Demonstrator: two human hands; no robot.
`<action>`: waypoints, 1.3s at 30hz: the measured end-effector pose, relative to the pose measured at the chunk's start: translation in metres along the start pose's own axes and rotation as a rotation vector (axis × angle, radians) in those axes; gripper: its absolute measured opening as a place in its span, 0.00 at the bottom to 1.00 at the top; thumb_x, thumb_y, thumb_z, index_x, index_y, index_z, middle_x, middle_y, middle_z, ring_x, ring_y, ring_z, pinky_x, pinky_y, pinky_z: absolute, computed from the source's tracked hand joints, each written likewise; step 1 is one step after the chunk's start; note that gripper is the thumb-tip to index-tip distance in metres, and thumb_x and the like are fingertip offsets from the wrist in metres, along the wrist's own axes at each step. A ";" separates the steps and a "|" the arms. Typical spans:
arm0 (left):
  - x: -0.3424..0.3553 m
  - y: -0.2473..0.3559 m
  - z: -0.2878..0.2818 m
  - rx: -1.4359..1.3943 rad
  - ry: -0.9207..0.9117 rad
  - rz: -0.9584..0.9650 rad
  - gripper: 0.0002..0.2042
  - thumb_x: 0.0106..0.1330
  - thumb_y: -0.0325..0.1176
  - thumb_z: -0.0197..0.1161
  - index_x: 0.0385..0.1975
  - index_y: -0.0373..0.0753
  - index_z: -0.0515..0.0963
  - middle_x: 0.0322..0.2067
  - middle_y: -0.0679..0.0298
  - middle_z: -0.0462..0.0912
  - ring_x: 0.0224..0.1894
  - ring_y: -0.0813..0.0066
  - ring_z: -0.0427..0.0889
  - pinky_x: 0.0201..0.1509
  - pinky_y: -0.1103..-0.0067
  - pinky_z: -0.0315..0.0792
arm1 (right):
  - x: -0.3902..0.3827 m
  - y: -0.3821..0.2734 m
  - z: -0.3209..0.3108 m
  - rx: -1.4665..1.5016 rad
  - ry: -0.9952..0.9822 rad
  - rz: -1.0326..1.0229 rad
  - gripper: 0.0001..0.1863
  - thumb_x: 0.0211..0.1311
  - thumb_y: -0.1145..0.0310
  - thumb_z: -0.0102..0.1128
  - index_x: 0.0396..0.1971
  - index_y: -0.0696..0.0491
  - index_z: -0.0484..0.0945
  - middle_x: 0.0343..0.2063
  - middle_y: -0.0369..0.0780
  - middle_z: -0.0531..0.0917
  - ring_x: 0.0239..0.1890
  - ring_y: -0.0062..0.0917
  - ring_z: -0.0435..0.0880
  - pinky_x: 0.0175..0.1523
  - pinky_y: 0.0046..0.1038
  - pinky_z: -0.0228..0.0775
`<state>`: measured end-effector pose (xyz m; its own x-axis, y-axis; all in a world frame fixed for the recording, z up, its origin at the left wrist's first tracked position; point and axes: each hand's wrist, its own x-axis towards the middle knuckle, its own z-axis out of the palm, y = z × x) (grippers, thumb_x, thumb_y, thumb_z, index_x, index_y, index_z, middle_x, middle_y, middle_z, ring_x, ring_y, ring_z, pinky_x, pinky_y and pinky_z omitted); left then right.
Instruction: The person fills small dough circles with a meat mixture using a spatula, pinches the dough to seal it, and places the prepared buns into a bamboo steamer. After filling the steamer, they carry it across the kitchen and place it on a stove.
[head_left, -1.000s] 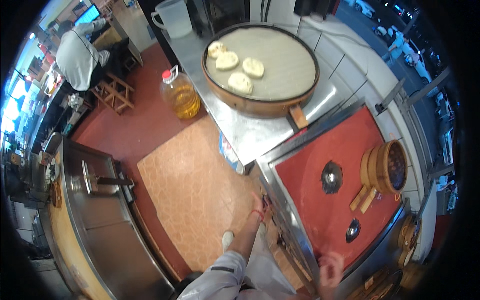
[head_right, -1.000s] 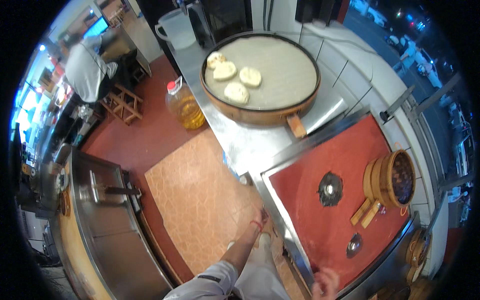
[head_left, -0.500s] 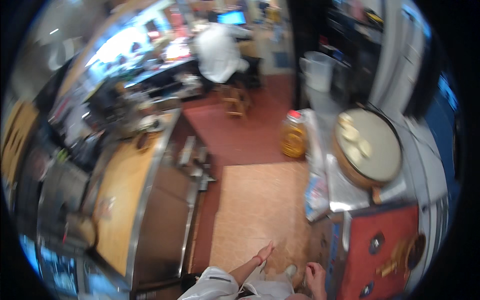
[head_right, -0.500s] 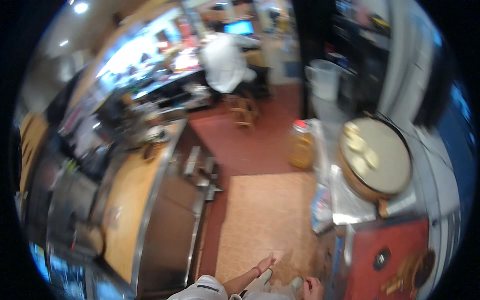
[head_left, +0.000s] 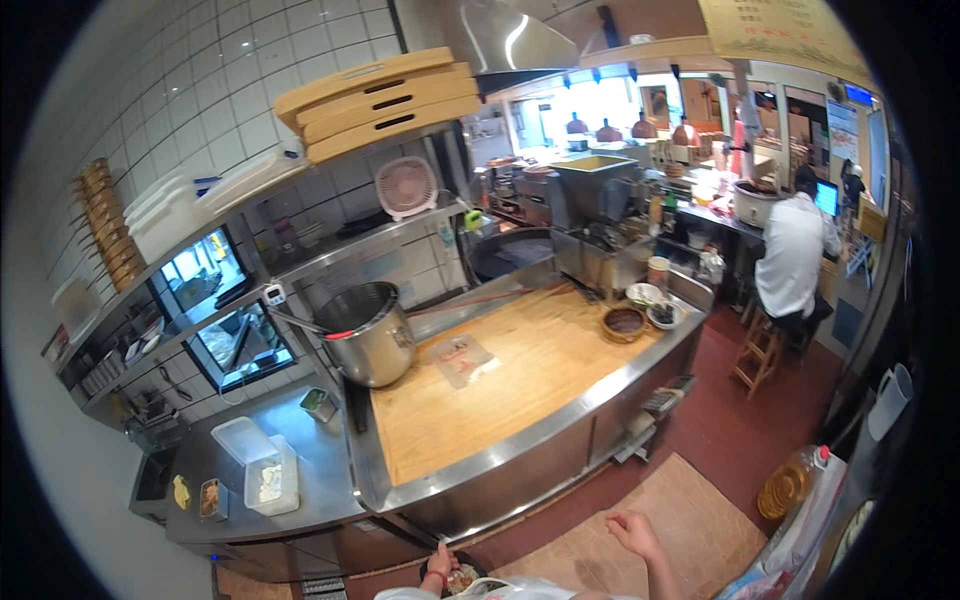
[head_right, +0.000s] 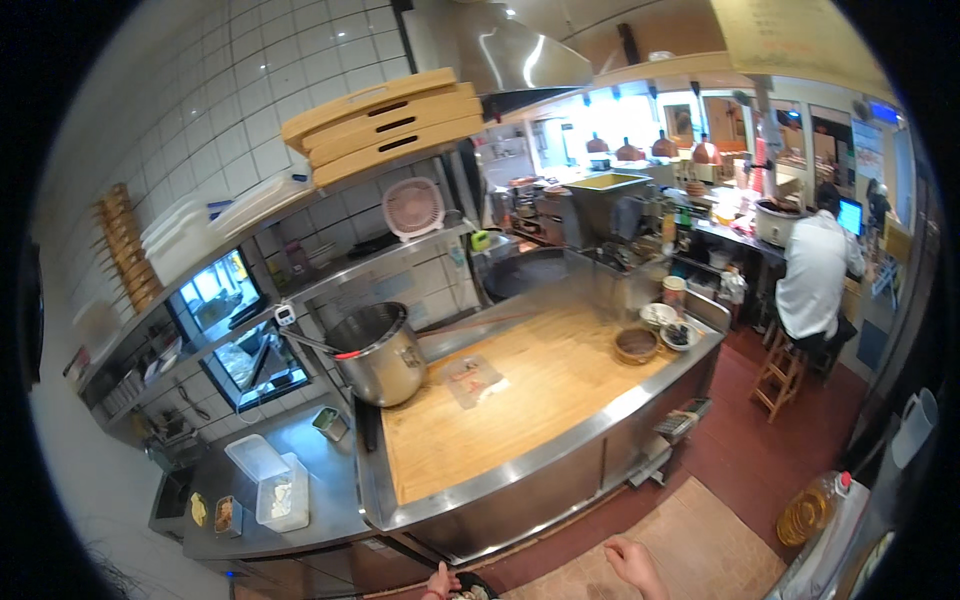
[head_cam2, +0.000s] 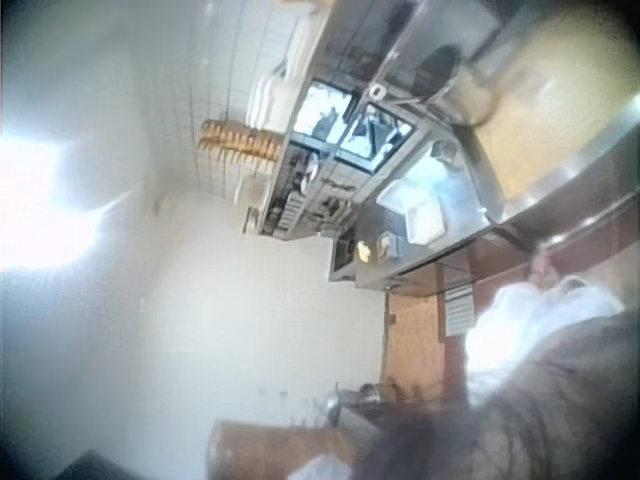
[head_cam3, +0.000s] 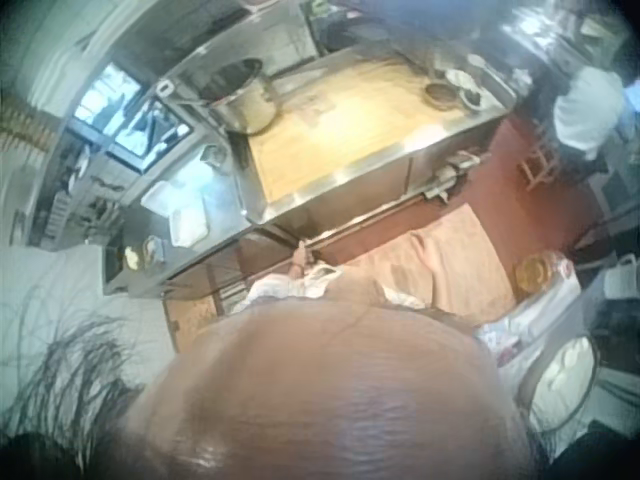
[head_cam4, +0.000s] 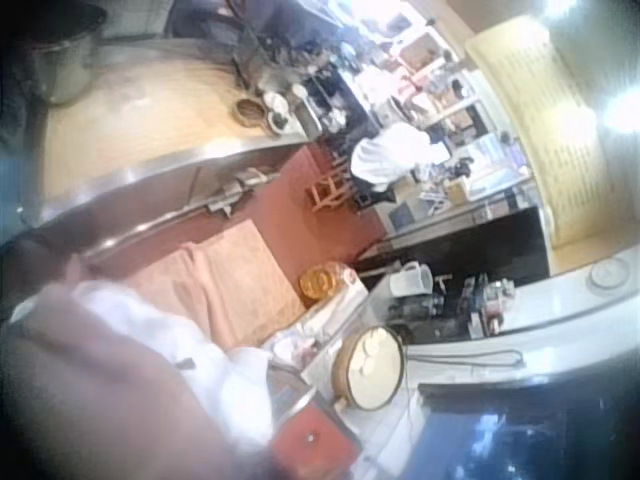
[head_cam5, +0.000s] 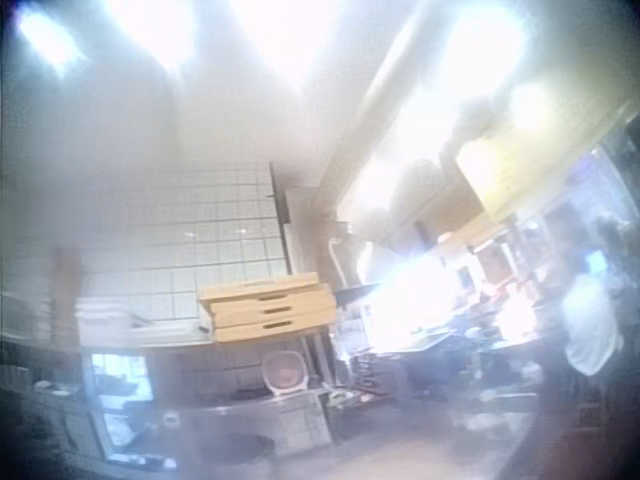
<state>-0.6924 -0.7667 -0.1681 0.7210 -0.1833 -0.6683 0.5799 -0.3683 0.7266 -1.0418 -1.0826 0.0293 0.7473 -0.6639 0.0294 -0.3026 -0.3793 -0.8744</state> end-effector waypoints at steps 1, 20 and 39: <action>0.011 -0.014 -0.018 -0.130 0.032 -0.062 0.28 0.71 0.58 0.42 0.34 0.36 0.76 0.23 0.60 0.78 0.21 0.70 0.77 0.22 0.72 0.72 | 0.040 -0.017 0.009 0.093 -0.139 0.008 0.14 0.60 0.69 0.59 0.44 0.58 0.78 0.39 0.44 0.82 0.42 0.32 0.82 0.48 0.31 0.73; 0.100 0.165 0.143 -0.253 0.031 -0.101 0.26 0.71 0.56 0.44 0.37 0.35 0.75 0.25 0.58 0.78 0.24 0.69 0.78 0.25 0.72 0.73 | 0.760 -0.189 0.030 0.992 -0.208 -0.138 0.21 0.67 0.54 0.57 0.53 0.51 0.72 0.45 0.38 0.80 0.45 0.22 0.79 0.46 0.27 0.76; 0.126 0.236 0.198 -0.152 0.048 -0.129 0.26 0.71 0.55 0.46 0.40 0.33 0.74 0.28 0.55 0.80 0.27 0.66 0.81 0.29 0.71 0.74 | 0.903 -0.283 0.018 0.935 -0.108 -0.526 0.13 0.59 0.67 0.66 0.41 0.56 0.78 0.29 0.30 0.80 0.26 0.09 0.69 0.30 0.16 0.60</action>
<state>-0.5394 -1.0569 -0.1122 0.6523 -0.0990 -0.7515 0.7163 -0.2437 0.6538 -0.2704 -1.5630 0.2946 0.7139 -0.4836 0.5065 0.6095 0.0729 -0.7895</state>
